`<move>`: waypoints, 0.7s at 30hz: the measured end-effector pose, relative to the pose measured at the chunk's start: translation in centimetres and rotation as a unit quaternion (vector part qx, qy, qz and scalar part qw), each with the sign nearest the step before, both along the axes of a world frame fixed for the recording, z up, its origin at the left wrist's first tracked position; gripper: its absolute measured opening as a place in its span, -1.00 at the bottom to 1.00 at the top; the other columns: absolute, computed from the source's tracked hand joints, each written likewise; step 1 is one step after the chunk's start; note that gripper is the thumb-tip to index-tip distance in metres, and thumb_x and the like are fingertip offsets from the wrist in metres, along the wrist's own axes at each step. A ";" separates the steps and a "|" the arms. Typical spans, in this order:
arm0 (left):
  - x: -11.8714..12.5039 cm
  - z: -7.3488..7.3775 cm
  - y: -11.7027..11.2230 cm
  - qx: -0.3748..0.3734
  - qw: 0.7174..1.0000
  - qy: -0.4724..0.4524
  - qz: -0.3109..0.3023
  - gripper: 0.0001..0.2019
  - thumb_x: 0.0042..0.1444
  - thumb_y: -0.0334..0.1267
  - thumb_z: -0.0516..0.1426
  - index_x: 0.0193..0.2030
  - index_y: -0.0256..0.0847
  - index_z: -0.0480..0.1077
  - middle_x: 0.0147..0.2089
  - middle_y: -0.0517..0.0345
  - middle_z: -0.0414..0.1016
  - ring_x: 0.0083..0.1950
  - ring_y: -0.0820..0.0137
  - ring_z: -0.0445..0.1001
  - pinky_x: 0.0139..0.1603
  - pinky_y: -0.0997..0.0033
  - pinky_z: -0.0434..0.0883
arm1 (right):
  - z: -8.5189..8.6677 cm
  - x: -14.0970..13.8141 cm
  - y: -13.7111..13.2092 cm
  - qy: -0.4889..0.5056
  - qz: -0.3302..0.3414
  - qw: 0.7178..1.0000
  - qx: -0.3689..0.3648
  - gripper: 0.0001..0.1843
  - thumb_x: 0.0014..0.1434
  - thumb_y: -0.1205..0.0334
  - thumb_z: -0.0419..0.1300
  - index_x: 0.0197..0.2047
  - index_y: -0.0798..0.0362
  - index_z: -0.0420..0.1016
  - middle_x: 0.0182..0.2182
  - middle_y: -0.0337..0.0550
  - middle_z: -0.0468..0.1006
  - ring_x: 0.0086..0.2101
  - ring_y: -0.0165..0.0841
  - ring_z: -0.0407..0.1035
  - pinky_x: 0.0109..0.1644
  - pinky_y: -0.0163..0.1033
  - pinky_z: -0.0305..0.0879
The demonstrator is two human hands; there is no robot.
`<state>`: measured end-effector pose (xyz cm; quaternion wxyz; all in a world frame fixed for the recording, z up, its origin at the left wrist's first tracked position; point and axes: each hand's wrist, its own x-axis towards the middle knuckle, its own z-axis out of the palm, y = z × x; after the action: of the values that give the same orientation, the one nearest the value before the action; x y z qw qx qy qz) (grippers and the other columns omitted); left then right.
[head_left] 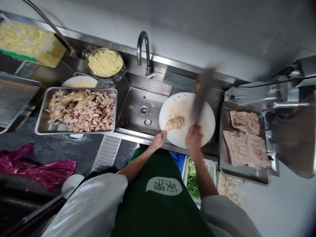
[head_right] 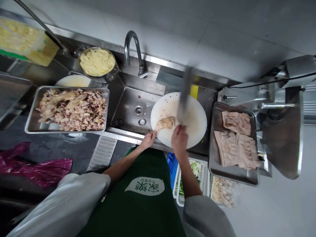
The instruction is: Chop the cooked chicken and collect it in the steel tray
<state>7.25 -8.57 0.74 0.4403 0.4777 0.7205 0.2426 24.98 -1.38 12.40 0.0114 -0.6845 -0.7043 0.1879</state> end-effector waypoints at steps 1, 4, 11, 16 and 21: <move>0.0 0.2 0.0 -0.001 1.000 0.003 -0.003 -0.61 0.43 -0.07 -0.11 -0.14 -0.21 0.46 -0.25 -0.04 0.59 -0.15 0.18 0.57 -0.09 0.30 0.39 | -1.1 -0.7 -0.6 -0.018 -0.004 0.999 -0.050 -0.56 0.47 0.17 -0.21 0.04 0.25 0.40 -0.29 0.20 0.57 -0.27 -0.16 0.48 -0.26 -0.21 0.21; -0.1 0.5 0.1 0.000 1.000 0.003 0.000 -0.63 0.43 -0.08 -0.10 -0.16 -0.20 0.45 -0.23 -0.06 0.59 -0.11 0.17 0.57 -0.06 0.29 0.39 | -3.2 -1.9 -1.1 -0.016 0.014 0.996 -0.084 -0.62 0.48 0.21 -0.14 0.00 0.23 0.43 -0.28 0.15 0.58 -0.27 -0.22 0.46 -0.25 -0.23 0.17; -0.4 0.3 -0.3 -0.002 0.997 -0.062 0.044 -0.67 0.42 -0.06 -0.09 -0.20 -0.19 0.38 -0.22 0.02 0.57 -0.13 0.25 0.54 -0.07 0.33 0.39 | -1.9 -0.5 -0.3 -0.049 0.035 0.997 -0.042 -0.62 0.50 0.16 -0.14 0.02 0.20 0.40 -0.28 0.09 0.60 -0.29 -0.25 0.46 -0.26 -0.24 0.11; -0.1 0.3 -0.5 -0.001 0.998 -0.045 0.036 -0.67 0.43 -0.07 -0.11 -0.22 -0.19 0.35 -0.27 0.04 0.53 -0.17 0.25 0.52 -0.09 0.32 0.38 | -0.3 -2.1 -1.3 -0.039 0.044 0.997 -0.053 -0.65 0.49 0.18 -0.12 -0.01 0.17 0.42 -0.31 0.05 0.60 -0.32 -0.25 0.47 -0.27 -0.26 0.17; 0.1 0.7 -0.4 0.002 0.999 -0.028 0.030 -0.66 0.44 -0.07 -0.12 -0.18 -0.18 0.36 -0.27 0.02 0.53 -0.16 0.22 0.53 -0.10 0.31 0.39 | 3.1 0.3 0.0 -0.001 0.000 0.997 0.077 -0.53 0.47 0.11 -0.18 0.05 0.22 0.44 -0.32 0.18 0.58 -0.29 -0.11 0.50 -0.24 -0.15 0.25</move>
<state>7.39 -8.96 1.45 0.4517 0.4502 0.7212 0.2706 25.30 -1.42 15.55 0.0634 -0.6820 -0.7164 0.1329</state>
